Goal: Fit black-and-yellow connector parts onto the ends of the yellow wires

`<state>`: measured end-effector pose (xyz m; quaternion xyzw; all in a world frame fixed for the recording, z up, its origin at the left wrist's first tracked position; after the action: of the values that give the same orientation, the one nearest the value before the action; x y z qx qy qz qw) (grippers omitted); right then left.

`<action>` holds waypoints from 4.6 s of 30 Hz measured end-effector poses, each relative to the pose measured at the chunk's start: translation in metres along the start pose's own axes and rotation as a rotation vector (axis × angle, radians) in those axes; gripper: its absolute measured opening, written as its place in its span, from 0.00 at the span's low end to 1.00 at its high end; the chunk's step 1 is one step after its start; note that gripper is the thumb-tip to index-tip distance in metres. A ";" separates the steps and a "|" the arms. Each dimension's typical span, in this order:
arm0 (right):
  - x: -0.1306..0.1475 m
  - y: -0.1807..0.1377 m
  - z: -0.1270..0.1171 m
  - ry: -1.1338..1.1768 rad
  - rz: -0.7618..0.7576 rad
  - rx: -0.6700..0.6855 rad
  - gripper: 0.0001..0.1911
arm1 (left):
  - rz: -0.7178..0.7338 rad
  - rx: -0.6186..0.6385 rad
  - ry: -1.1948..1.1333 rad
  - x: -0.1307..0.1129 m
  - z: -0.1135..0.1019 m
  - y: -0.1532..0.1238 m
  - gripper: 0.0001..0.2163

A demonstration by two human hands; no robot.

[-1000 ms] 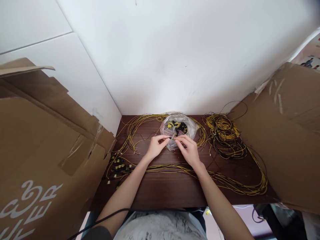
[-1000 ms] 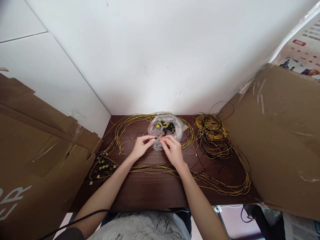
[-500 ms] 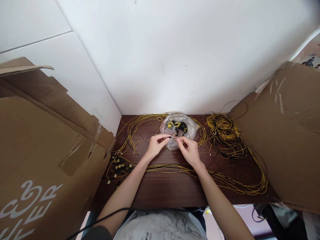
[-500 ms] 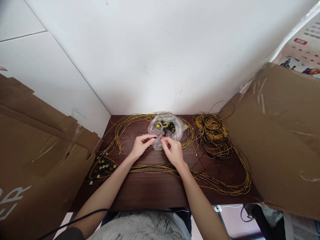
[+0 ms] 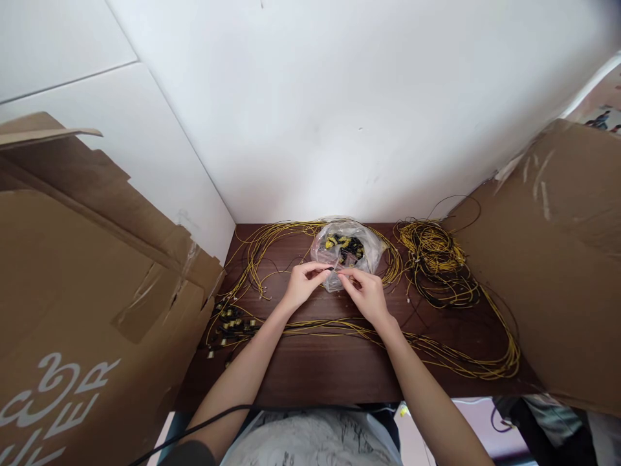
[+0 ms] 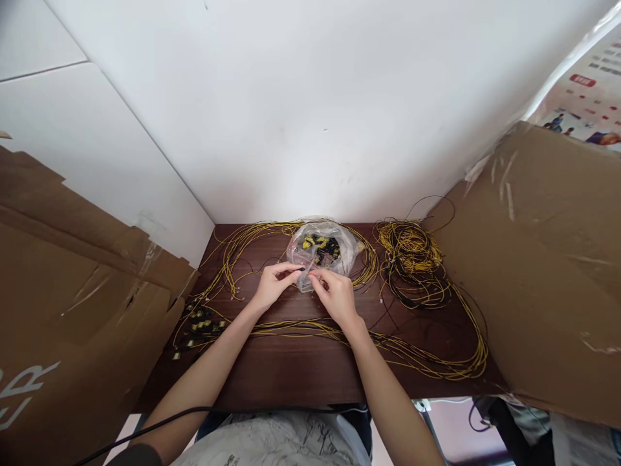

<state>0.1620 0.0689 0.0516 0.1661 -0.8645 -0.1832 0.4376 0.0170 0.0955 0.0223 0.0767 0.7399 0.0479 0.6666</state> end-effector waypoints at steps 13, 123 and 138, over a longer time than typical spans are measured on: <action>-0.001 -0.002 0.005 -0.015 -0.010 0.009 0.12 | 0.004 0.072 0.063 0.000 0.008 -0.002 0.11; 0.013 0.003 -0.006 0.038 -0.102 -0.030 0.08 | -0.003 0.008 0.119 0.006 0.004 -0.001 0.13; 0.002 0.004 -0.003 0.041 0.007 -0.015 0.08 | 0.004 0.008 0.075 0.002 0.004 -0.002 0.12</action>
<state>0.1626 0.0706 0.0565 0.1633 -0.8546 -0.1846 0.4571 0.0206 0.0935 0.0198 0.0790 0.7643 0.0488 0.6381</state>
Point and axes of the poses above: each hand's wrist, its own y-axis towards the middle knuckle, its own z-axis out of the palm, x = y × z, the point moved 9 cm from there along y, towards the middle knuckle, and after that the axes turned 4 degrees about -x, right-handed, at the moved point
